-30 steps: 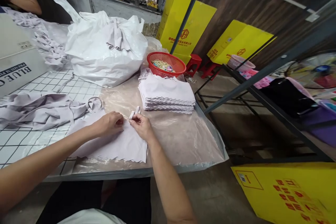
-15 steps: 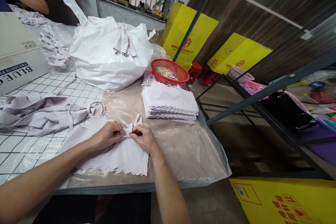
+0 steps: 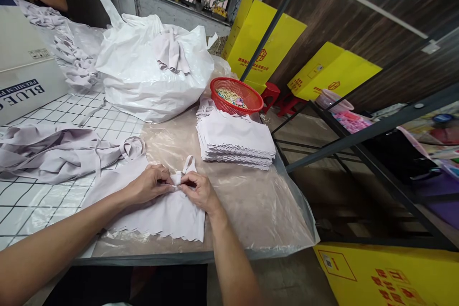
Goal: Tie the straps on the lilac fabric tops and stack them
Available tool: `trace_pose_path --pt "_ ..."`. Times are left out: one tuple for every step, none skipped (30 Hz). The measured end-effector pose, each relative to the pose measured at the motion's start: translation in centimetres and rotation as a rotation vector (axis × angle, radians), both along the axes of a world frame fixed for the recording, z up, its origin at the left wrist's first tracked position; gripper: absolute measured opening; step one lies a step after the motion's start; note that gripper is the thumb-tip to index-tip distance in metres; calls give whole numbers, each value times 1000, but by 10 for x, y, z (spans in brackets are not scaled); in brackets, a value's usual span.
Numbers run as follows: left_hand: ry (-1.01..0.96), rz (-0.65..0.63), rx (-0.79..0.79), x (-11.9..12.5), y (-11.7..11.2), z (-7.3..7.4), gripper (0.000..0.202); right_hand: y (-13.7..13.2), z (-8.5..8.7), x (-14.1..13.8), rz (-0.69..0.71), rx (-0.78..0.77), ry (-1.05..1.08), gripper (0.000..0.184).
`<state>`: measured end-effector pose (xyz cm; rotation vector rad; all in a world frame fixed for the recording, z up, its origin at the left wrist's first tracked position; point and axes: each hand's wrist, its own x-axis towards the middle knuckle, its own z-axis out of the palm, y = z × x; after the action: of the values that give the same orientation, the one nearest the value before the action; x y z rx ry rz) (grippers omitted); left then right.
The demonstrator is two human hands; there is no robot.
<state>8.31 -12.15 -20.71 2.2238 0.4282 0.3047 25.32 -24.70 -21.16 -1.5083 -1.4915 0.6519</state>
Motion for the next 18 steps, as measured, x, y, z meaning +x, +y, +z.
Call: trace_pose_path --pt "1 -1 -2 0 0 0 16 0 1 0 1 -1 8 6" --pt "3 -1 -3 0 1 0 16 -1 1 0 1 -1 14 6" --pt "4 -3 -3 0 1 0 17 -1 1 0 3 0 17 6" --pt "6 -6 -3 0 1 0 18 -1 2 0 4 2 18 6" --pt "7 -7 -2 0 1 0 19 -1 2 0 6 3 14 5" --pt "8 -9 0 0 1 0 19 -1 2 0 7 5 6 5" --pt "10 -10 3 0 1 0 19 -1 1 0 8 7 -4 5" --pt "12 -12 7 0 1 0 19 0 1 -1 8 10 -16 5" --pt "15 -14 11 0 1 0 19 0 1 -1 6 15 -27 5" --pt "20 -16 15 0 1 0 19 0 1 -2 5 18 -35 5" --pt "25 -17 19 1 1 0 18 1 1 -2 5 21 -41 5" --pt "30 -18 21 1 1 0 18 1 1 -3 6 25 -42 5" --pt "32 -18 20 1 1 0 18 2 1 -4 7 26 -39 5" --pt "33 -20 16 1 1 0 18 2 2 -4 8 27 -35 5" --pt "31 -23 9 1 1 1 18 2 2 -4 9 28 -32 5" --pt "27 -27 1 1 2 1 19 1 2 -4 9 26 -31 6" --pt "24 -31 -6 1 2 1 21 1 2 -3 7 23 -33 6" --pt "19 -34 -12 1 2 2 22 1 3 -3 6 16 -35 6"
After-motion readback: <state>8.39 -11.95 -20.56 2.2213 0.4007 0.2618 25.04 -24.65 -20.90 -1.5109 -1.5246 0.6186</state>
